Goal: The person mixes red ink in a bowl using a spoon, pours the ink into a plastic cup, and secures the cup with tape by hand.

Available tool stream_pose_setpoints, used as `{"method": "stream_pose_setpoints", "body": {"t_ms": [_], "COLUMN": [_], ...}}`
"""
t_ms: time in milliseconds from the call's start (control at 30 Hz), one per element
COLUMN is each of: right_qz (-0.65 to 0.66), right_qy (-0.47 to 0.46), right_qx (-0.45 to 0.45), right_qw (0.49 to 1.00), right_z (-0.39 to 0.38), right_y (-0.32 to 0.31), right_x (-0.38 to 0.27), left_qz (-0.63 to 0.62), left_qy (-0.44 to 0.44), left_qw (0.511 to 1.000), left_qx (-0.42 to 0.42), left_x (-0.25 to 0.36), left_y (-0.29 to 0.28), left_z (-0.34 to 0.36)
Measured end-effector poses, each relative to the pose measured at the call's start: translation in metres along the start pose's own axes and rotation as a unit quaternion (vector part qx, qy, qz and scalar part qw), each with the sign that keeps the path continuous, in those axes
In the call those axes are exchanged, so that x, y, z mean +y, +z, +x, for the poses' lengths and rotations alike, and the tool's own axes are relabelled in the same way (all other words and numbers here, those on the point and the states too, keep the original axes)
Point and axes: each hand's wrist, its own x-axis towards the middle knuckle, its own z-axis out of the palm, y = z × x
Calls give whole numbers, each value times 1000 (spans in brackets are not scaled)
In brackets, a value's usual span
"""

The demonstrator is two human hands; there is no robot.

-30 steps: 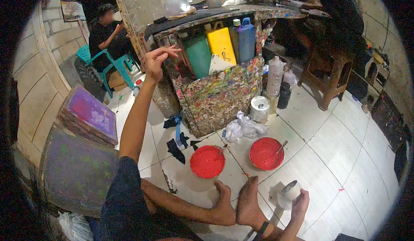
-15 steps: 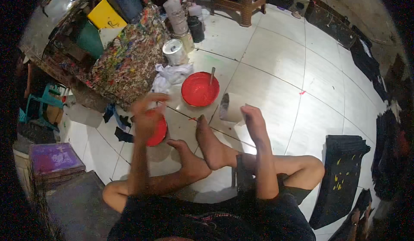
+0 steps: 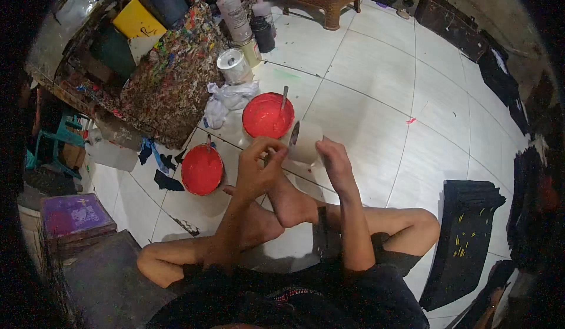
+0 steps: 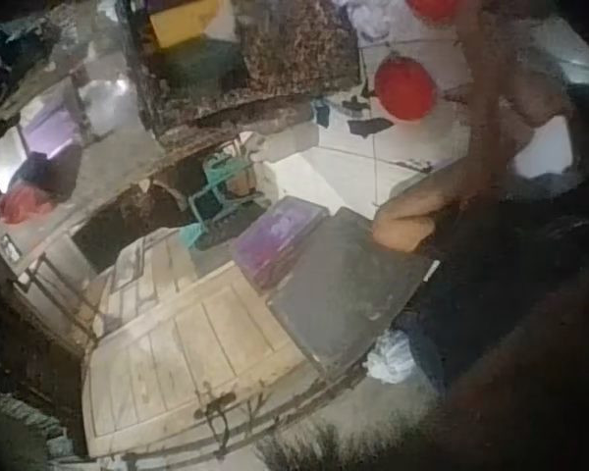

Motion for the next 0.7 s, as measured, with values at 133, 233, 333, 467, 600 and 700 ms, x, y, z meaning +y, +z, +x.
{"method": "stream_pose_setpoints", "body": {"t_ms": [133,233,333,467,600,700], "right_qz": [12,157,178,161,138,62], "right_qy": [-86,-66,-65,-98,-60,-59], "right_qx": [35,56,45,-28,-9,-14], "right_qw": [996,984,981,982,989,996], "right_z": [7,7,9,9,8,6], "right_y": [10,10,3,6,2,-4], "right_x": [-2,9,20,15,28,33], "left_qz": [-54,-128,-181,-278,-376,-440], "left_qy": [-5,-28,-5,-40,-72,-112], "left_qw": [995,982,960,931,901,878], "left_qx": [83,136,213,233,204,150], "left_x": [-1,-5,-8,-8,-18,-14], "left_y": [9,16,19,17,13,13], "left_z": [3,5,11,26,31,30]}}
